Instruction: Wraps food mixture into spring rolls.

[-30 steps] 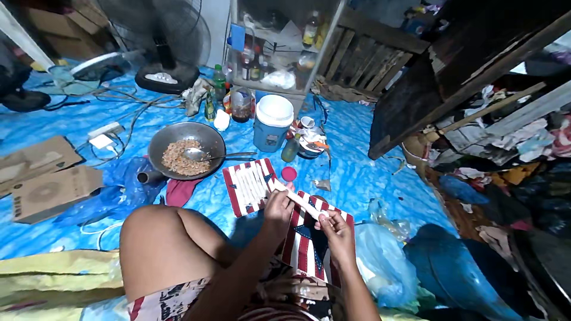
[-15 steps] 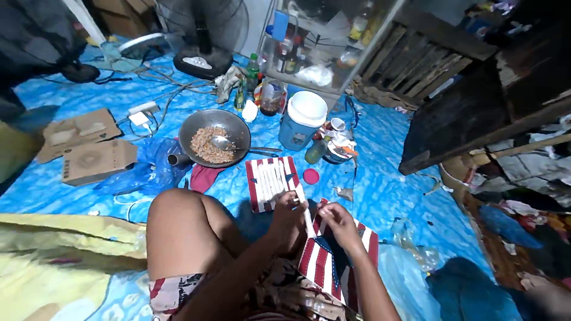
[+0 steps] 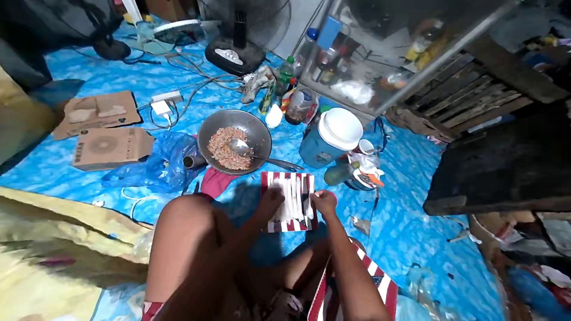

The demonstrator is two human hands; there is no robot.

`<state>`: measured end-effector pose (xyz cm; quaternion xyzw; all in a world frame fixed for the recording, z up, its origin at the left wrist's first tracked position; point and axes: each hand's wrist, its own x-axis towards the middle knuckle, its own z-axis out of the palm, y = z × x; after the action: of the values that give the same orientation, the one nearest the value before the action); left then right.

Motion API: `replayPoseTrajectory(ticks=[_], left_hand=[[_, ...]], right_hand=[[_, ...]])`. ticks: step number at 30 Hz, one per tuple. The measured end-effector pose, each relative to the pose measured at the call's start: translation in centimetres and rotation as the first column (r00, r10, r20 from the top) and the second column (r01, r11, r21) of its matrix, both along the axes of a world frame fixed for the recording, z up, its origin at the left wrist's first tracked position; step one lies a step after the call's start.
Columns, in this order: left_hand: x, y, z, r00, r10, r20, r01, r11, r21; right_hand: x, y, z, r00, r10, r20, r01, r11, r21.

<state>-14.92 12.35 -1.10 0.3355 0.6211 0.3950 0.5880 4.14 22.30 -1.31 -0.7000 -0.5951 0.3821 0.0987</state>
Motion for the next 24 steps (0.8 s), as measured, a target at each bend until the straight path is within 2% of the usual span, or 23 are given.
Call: replayPoseTrajectory(ticks=[4, 8, 14, 19, 22, 24], left_hand=[[-0.8, -0.1, -3.6, 0.993, -0.040, -0.108, 0.026, 0.992, -0.125], [-0.4, 0.8, -4.3, 0.977, -0.099, -0.190, 0.070, 0.986, -0.154], [0.5, 1.0, -5.6, 0.965, -0.160, -0.207, 0.126, 0.978, -0.166], [-0.1, 0.7, -5.5, 0.982, -0.120, -0.146, 0.097, 0.983, -0.157], [-0.3, 0.5, -5.5, 0.991, -0.077, -0.112, 0.057, 0.983, -0.174], [-0.2, 0.3, -5.6, 0.993, -0.041, -0.114, 0.024, 0.988, -0.150]], right_hand=[[-1.3, 1.6, -2.9, 0.981, -0.003, 0.192, 0.017, 0.997, -0.071], [-2.3, 1.3, -5.1, 0.951, 0.093, 0.293, -0.071, 0.994, -0.085], [-3.4, 0.7, -3.9, 0.904, 0.231, 0.359, -0.166, 0.965, -0.201], [-2.7, 1.3, -3.4, 0.906, 0.260, 0.333, -0.200, 0.958, -0.205], [-2.1, 1.7, -2.3, 0.927, 0.202, 0.315, -0.145, 0.970, -0.196], [-1.0, 2.1, -1.8, 0.963, 0.128, 0.235, -0.092, 0.983, -0.161]])
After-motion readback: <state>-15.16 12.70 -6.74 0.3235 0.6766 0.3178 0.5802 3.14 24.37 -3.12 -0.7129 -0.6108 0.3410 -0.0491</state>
